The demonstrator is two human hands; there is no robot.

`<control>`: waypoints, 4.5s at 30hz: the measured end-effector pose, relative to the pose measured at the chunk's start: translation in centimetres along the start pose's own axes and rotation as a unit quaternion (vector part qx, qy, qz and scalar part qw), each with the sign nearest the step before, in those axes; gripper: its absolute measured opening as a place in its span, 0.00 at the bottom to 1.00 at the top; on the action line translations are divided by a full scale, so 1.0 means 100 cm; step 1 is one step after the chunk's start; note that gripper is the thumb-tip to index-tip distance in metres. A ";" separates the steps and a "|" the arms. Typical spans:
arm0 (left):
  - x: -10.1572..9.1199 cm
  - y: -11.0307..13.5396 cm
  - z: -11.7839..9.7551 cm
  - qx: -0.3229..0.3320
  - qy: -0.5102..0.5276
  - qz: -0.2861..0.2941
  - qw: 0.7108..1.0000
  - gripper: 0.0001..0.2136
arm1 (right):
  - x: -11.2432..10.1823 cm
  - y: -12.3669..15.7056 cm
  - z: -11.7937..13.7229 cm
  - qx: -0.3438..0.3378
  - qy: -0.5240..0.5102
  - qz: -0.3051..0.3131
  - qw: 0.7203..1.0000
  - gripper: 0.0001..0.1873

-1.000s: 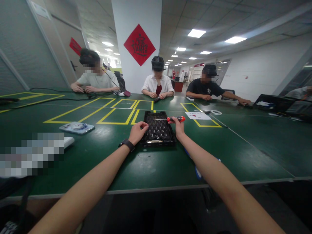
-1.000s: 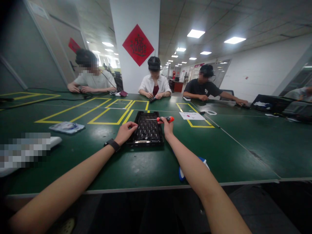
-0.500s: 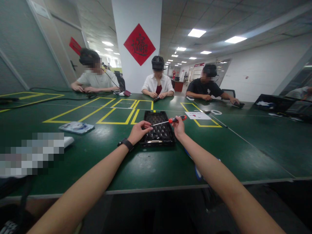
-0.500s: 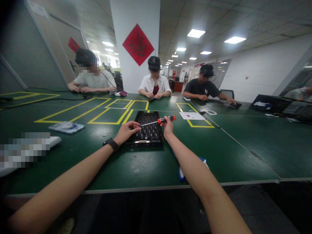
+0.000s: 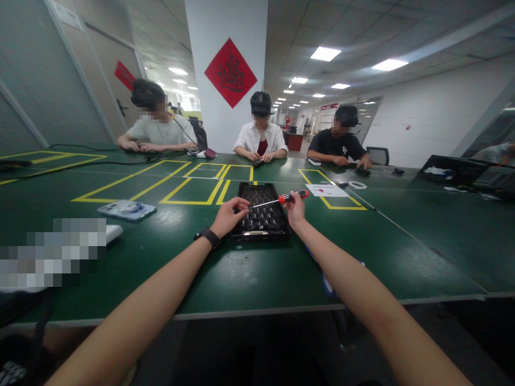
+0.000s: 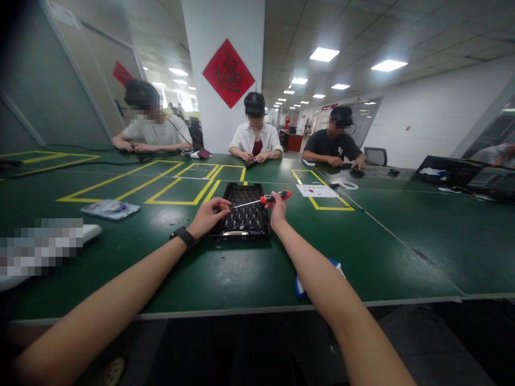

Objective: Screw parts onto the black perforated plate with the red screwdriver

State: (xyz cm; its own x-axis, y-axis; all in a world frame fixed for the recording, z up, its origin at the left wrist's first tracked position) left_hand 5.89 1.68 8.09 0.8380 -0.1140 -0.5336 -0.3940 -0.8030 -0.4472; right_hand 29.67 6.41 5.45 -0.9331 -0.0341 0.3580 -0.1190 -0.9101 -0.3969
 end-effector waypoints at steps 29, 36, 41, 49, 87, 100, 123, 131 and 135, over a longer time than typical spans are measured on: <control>0.001 -0.001 -0.001 0.035 -0.014 0.022 0.999 0.10 | 0.089 0.032 0.043 -0.004 0.064 0.253 0.965 0.17; 0.003 0.000 0.000 0.022 -0.030 0.022 0.999 0.10 | 0.092 0.038 0.041 -0.018 0.021 0.231 0.973 0.15; -0.001 0.008 -0.028 0.033 -0.106 -0.013 0.994 0.17 | 0.079 0.042 0.054 -0.087 0.084 0.151 0.981 0.15; 0.030 0.016 -0.078 0.119 -0.225 0.128 0.959 0.23 | 0.073 0.056 0.072 -0.120 0.252 0.086 0.956 0.19; 0.053 0.015 -0.071 0.110 -0.155 0.244 0.951 0.27 | 0.084 0.064 0.074 -0.112 0.273 0.118 0.948 0.18; 0.044 -0.002 -0.075 0.077 -0.130 0.150 0.977 0.15 | 0.071 0.056 0.070 -0.098 0.242 0.068 0.963 0.19; 0.060 -0.004 -0.057 0.045 -0.035 0.132 0.990 0.09 | 0.091 0.065 0.073 -0.103 0.203 0.147 0.963 0.15; 0.065 -0.003 -0.065 0.078 -0.009 0.157 0.985 0.06 | 0.093 0.063 0.070 -0.114 0.195 0.174 0.959 0.15; 0.062 -0.005 -0.062 0.059 0.002 0.142 0.988 0.09 | 0.090 0.063 0.071 -0.123 0.198 0.153 0.960 0.14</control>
State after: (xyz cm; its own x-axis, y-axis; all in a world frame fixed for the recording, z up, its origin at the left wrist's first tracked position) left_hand 13.60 -2.27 9.45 0.6888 -0.3281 -0.6465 -0.6548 -0.6643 -0.3605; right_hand 22.93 -2.60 12.16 -0.9873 -0.0799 -0.1373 0.1498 -0.7562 -0.6370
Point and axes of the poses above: each hand's wrist, its own y-axis away from the middle knuckle, its own x-axis out of the palm, z = x × y, the point moved 9 cm from there along -y, towards the middle knuckle, and after that the axes turned 14 degrees about z, right-handed, at the moved point
